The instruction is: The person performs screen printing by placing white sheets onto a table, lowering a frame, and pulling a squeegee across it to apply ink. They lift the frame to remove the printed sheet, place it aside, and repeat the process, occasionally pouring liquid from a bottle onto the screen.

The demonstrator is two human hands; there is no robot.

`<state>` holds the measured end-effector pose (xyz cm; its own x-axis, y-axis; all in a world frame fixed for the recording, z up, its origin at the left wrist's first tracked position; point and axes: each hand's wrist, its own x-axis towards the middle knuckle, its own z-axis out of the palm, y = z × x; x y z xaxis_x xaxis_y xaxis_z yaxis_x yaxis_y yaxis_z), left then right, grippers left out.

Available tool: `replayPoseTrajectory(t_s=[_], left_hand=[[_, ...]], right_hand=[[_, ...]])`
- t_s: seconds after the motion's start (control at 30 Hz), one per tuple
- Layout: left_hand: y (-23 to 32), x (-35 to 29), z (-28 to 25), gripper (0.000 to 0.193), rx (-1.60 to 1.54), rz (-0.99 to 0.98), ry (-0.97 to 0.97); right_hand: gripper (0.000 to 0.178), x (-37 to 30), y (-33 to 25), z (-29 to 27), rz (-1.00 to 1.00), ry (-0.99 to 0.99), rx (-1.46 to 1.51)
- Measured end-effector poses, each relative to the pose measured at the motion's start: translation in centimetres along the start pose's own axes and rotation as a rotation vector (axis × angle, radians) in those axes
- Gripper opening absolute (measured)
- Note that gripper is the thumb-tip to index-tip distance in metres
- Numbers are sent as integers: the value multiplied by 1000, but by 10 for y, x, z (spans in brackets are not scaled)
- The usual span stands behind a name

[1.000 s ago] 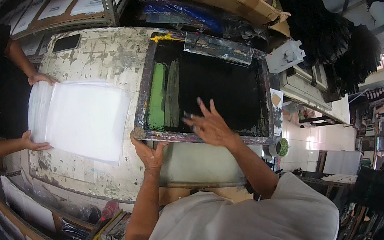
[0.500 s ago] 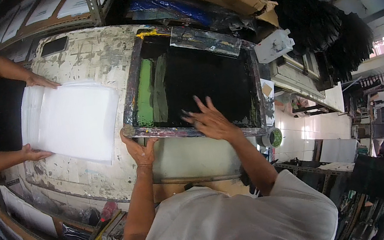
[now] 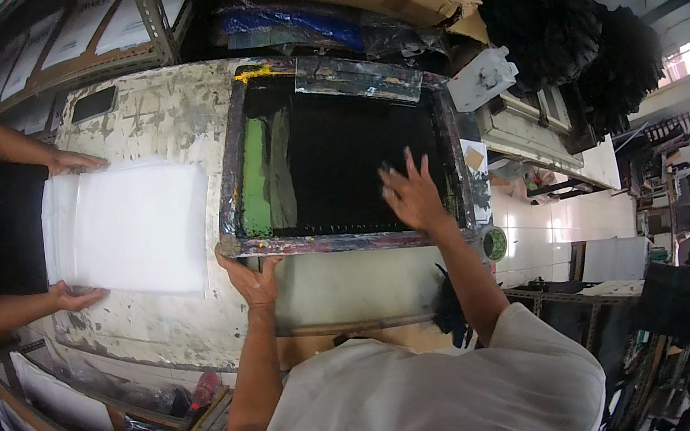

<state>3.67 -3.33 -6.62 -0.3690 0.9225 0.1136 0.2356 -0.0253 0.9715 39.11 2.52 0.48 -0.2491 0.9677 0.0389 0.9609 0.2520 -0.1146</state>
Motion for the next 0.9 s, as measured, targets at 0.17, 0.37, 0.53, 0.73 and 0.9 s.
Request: replayPoseTrajectory(t_s=[0.17, 0.37, 0.53, 0.73, 0.9], left_hand=[[4, 0, 3, 113, -16, -22, 2], [-3, -2, 2, 122, -12, -22, 20], [-10, -2, 3, 124, -29, 13, 33], [-8, -2, 2, 125, 13, -4, 24], [-12, -4, 4, 127, -19, -15, 29]], right_hand=[[39, 75, 87, 15, 208, 61, -322], [30, 99, 115, -1, 295, 6, -197], [28, 102, 132, -1, 393, 119, -46], [24, 96, 111, -12, 251, 135, -259], [23, 92, 129, 0, 206, 161, -201]])
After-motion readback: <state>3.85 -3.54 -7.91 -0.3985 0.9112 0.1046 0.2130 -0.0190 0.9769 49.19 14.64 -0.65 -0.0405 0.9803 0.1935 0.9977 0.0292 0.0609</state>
